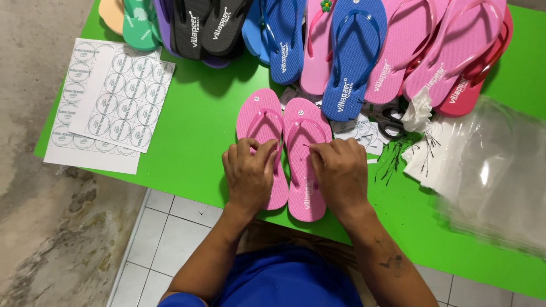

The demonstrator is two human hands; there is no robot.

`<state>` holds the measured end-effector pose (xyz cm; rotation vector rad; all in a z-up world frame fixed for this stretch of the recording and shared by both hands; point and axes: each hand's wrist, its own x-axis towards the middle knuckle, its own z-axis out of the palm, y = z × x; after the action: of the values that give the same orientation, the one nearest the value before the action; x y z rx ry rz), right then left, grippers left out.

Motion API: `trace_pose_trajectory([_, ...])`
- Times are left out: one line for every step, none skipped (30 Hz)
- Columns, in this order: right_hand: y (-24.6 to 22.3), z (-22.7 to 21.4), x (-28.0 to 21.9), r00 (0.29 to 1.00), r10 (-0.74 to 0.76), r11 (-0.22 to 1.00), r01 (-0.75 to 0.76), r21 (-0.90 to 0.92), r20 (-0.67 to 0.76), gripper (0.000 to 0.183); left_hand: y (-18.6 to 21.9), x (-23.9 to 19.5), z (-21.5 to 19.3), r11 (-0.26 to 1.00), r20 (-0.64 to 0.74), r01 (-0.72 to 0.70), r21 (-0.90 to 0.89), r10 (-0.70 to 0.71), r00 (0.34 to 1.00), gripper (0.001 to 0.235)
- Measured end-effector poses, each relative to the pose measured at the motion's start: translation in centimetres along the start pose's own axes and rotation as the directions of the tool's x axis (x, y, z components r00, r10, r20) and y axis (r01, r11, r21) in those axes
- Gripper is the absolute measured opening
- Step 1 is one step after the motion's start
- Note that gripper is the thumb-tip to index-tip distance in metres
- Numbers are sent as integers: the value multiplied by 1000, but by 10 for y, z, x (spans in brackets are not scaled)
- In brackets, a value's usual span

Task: Cleaning a pink flip-flop using a white cloth and inspecting it on a workbench.

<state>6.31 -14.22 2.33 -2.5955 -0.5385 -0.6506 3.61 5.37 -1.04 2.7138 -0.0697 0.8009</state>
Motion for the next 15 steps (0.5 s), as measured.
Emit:
trace_pose_trajectory([-4, 5, 3, 1000, 3, 1000, -3, 0, 0, 5, 1, 2, -3, 1000, 2, -2, -1, 2, 1000, 21])
trace_pose_trajectory([-7, 10, 7, 999, -27, 999, 26, -25, -19, 10, 3, 4, -5, 999, 16, -16, -41, 17, 1000, 24])
trace_pose_trajectory([-10, 15, 10, 998, -57, 997, 55, -51, -38, 15, 5, 6, -7, 996, 30, -30, -81, 32, 999, 26])
trace_pose_trajectory([-9, 19, 11, 998, -55, 997, 53, -50, -36, 15, 5, 7, -7, 996, 32, -30, -82, 32, 999, 26])
trace_pose_trajectory([-9, 22, 11, 997, -66, 998, 65, -18, -44, 12, 5, 8, -6, 996, 31, -46, -82, 49, 998, 28])
trace_pose_trajectory([-7, 26, 12, 995, -79, 997, 80, 14, -53, 11, 5, 8, -5, 995, 27, -62, -83, 64, 998, 29])
trace_pose_trajectory([-4, 28, 12, 995, -80, 997, 81, 14, -52, 11, 4, 9, -3, 995, 27, -61, -83, 63, 998, 29])
trace_pose_trajectory([-1, 29, 11, 997, -61, 993, 65, 94, -39, 10, 3, 9, -2, 995, 15, -68, -76, 70, 997, 26])
trace_pose_trajectory([2, 30, 11, 999, -44, 984, 47, 173, -25, 10, 2, 10, -1, 995, 3, -76, -69, 76, 997, 24])
trace_pose_trajectory([2, 29, 11, 999, -46, 984, 49, 173, -22, 10, 1, 10, 2, 995, 4, -72, -69, 73, 997, 24])
trace_pose_trajectory([3, 28, 11, 999, -47, 981, 49, 188, -17, 9, 0, 10, 4, 994, -17, -74, -79, 73, 997, 18])
trace_pose_trajectory([3, 27, 12, 999, -47, 978, 48, 201, -14, 9, -1, 10, 7, 993, -38, -78, -89, 75, 996, 13])
trace_pose_trajectory([3, 27, 12, 999, -47, 979, 49, 200, -12, 9, -2, 11, 9, 993, -37, -76, -90, 73, 997, 13])
trace_pose_trajectory([2, 27, 12, 999, -48, 979, 50, 196, -16, 9, -3, 11, 11, 993, -50, -76, -92, 71, 996, 13])
trace_pose_trajectory([2, 27, 12, 999, -49, 980, 52, 193, -20, 8, -4, 11, 12, 993, -63, -75, -93, 70, 996, 14])
